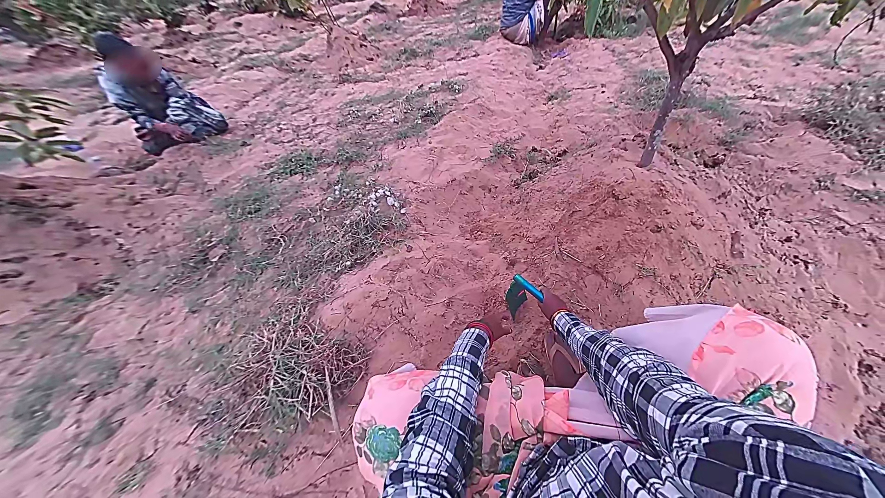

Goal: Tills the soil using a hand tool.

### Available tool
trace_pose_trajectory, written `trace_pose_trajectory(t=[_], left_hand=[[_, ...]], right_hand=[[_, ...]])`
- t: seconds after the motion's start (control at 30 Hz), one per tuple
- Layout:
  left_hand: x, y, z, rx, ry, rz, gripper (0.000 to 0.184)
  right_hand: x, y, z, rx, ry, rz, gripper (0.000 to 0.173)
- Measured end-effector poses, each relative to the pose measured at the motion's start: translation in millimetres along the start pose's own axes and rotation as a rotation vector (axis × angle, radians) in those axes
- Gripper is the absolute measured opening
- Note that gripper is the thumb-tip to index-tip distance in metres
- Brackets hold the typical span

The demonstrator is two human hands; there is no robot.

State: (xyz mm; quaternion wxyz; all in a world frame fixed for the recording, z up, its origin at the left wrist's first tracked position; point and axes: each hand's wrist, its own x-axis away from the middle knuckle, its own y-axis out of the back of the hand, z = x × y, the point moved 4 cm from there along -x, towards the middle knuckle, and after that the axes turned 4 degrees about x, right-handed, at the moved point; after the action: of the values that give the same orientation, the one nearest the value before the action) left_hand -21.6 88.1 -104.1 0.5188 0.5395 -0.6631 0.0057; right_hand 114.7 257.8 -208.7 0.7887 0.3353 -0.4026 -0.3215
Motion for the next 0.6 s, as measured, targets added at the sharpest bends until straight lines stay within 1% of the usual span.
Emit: trace_pose_trajectory(t=[0.2,0.6], left_hand=[[-3.7,-1.2,4.0,0.015,-0.003,-0.017,0.057],[4.3,1.2,-1.8,0.022,0.014,0.001,0.058]], right_hand=[[-1.6,-0.8,-0.5,0.004,-0.006,0.007,0.047],[-0.5,0.6,0.5,0.002,-0.004,-0.005,0.046]])
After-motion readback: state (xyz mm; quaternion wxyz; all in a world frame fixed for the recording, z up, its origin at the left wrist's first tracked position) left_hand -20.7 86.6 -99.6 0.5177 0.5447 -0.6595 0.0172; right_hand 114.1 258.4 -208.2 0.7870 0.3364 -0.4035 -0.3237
